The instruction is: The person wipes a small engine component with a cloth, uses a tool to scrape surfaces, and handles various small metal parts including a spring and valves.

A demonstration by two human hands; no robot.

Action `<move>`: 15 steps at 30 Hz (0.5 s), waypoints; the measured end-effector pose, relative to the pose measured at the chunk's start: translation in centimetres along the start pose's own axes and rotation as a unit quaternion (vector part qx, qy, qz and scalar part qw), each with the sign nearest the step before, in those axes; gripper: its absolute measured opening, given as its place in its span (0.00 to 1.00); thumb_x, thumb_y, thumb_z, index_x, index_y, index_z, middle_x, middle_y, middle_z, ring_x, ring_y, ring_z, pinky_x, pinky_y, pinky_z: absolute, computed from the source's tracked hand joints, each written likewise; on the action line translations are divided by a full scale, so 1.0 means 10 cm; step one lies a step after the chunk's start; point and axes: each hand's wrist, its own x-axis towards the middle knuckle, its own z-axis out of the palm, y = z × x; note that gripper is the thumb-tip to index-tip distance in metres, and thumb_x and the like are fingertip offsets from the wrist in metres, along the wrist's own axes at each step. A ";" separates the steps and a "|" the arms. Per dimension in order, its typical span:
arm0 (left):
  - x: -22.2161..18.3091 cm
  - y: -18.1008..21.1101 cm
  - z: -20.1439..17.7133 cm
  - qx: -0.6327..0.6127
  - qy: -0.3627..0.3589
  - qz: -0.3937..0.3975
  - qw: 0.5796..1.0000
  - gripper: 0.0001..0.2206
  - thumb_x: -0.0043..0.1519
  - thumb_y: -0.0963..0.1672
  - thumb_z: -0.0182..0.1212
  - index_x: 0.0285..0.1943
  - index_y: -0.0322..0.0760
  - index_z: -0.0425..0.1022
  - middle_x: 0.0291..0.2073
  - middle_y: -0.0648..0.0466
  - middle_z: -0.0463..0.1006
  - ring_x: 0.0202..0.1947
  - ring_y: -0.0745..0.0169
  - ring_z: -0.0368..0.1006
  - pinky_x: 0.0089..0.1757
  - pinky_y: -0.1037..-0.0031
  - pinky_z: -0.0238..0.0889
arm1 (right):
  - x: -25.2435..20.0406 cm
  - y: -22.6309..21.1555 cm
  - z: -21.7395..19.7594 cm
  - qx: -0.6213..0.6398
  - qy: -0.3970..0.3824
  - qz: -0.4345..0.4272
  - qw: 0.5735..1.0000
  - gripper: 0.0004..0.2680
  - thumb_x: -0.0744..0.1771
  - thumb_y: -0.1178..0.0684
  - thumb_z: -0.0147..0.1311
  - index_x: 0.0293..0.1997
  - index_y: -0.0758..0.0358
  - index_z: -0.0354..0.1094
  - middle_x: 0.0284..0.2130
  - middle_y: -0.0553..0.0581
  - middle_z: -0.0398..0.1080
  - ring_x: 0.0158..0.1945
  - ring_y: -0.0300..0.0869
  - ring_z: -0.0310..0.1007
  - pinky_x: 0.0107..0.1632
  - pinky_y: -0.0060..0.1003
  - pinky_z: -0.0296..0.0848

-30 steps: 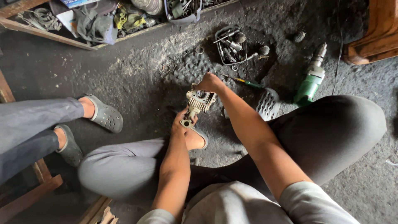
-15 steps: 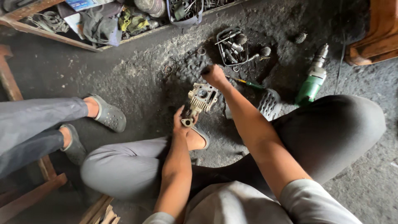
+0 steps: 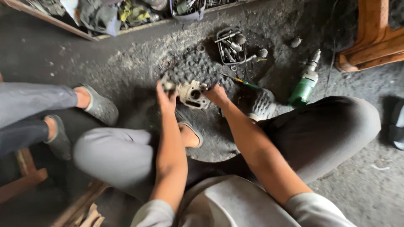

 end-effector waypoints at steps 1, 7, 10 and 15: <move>0.03 -0.09 0.12 0.058 -0.030 0.000 0.998 0.22 0.61 0.54 0.62 0.60 0.42 0.72 0.53 0.52 0.77 0.52 0.54 0.72 0.51 0.60 0.71 | -0.13 0.10 0.05 0.041 -0.006 0.034 0.999 0.16 0.61 0.41 0.65 0.39 0.65 0.78 0.35 0.68 0.77 0.43 0.56 0.78 0.44 0.46 0.75; 0.02 -0.77 0.73 0.254 -0.162 0.006 0.953 0.17 0.62 0.48 0.64 0.55 0.36 0.72 0.48 0.49 0.80 0.44 0.58 0.81 0.45 0.68 0.75 | -0.73 0.17 0.37 0.253 -0.003 0.218 0.942 0.10 0.62 0.49 0.60 0.37 0.66 0.76 0.34 0.69 0.78 0.37 0.59 0.81 0.39 0.53 0.76; 0.04 -0.75 0.65 0.329 -0.079 0.144 0.930 0.13 0.65 0.47 0.63 0.51 0.33 0.75 0.39 0.50 0.80 0.32 0.62 0.75 0.33 0.71 0.70 | -0.74 0.21 0.32 0.104 0.089 0.178 0.974 0.12 0.63 0.46 0.61 0.35 0.68 0.77 0.31 0.67 0.78 0.37 0.54 0.80 0.42 0.44 0.77; 0.07 -0.36 0.35 0.159 0.170 0.125 0.965 0.08 0.65 0.45 0.60 0.42 0.34 0.74 0.29 0.53 0.79 0.21 0.65 0.72 0.22 0.75 0.61 | -0.37 0.62 -0.37 0.084 0.371 0.192 0.905 0.12 0.63 0.48 0.59 0.39 0.69 0.73 0.38 0.73 0.76 0.43 0.65 0.77 0.49 0.53 0.75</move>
